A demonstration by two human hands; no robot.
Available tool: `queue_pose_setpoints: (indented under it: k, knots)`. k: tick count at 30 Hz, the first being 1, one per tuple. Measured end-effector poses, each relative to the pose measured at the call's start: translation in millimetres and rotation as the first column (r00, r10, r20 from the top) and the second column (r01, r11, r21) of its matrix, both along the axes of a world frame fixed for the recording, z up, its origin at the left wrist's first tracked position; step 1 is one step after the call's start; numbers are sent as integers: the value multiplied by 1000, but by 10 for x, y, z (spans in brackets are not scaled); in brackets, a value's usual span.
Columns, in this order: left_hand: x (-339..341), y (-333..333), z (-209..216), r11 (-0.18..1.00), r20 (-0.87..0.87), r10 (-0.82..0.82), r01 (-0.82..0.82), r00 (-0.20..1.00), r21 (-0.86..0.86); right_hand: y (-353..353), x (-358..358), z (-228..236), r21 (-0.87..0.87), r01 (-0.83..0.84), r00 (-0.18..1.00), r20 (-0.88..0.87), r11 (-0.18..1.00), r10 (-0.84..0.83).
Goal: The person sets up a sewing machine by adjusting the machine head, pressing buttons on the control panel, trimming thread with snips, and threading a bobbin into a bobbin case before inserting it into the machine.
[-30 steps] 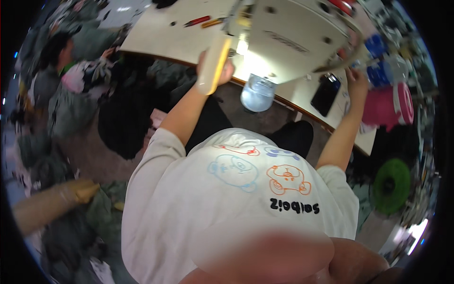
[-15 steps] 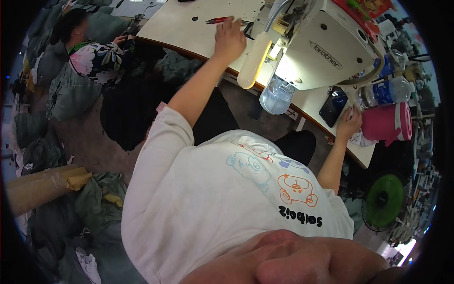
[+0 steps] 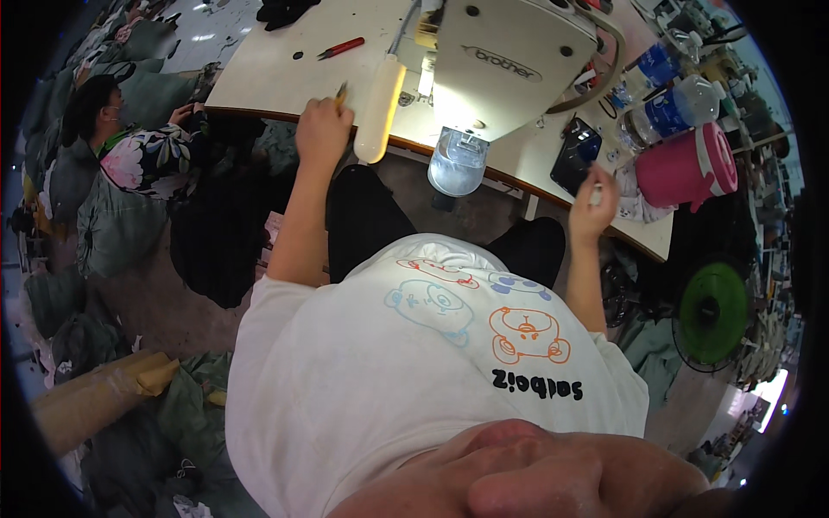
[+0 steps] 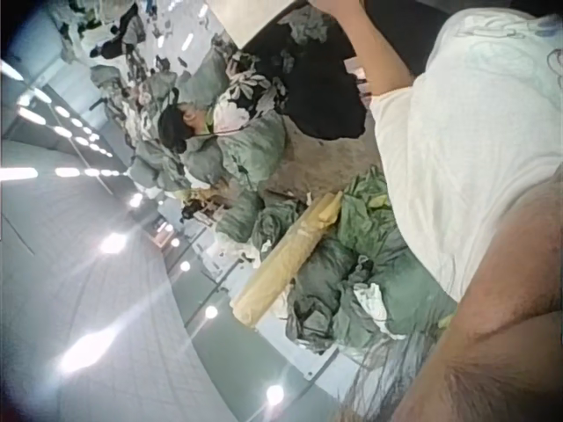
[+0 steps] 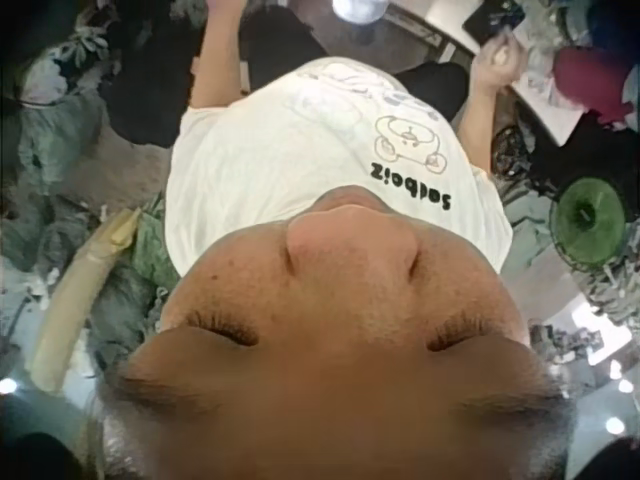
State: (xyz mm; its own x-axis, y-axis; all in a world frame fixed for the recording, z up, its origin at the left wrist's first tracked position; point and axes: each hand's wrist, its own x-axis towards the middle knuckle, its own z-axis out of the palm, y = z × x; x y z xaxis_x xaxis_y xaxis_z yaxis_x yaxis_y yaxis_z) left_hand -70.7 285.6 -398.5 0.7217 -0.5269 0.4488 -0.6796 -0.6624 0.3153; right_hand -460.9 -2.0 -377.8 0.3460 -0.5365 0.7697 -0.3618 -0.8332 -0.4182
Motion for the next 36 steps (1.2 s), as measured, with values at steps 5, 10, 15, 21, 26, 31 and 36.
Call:
queue_pose_setpoints:
  k: [5, 10, 15, 21, 26, 31, 36]
  knots:
    - [-534, 357, -192, 811, -408, -192, -89, 893, -578, 1223, 105, 236, 803, -526, 771, 311, 281, 555]
    - [-1695, 284, 297, 535, 44, -778, 699, 626, -475, 1521, 287, 358, 868, -426, 556, 472, -253, 684]
    - [-1967, -24, 545, 466, 28, -846, 764, 532, -447, 1475, 317, 345, 787, -606, 549, 521, -119, 653]
    - [-1339, -130, 400, 607, 195, -575, 574, 794, -549, 189, 434, 818, 745, -391, 912, 237, 540, 334]
    - [-316, -441, 52, 846, -88, -236, 160, 968, -508, -1450, 1098, 852, 877, -114, 942, -54, 466, 332]
    - [-187, -882, -234, 896, 110, -158, 189, 981, -402, -2818, 1816, 409, 278, 239, 764, -646, 930, -4]
    - [-257, -760, -153, 923, 22, -102, 103, 995, -371, -2741, 2323, 447, 366, 249, 736, -673, 897, 69]
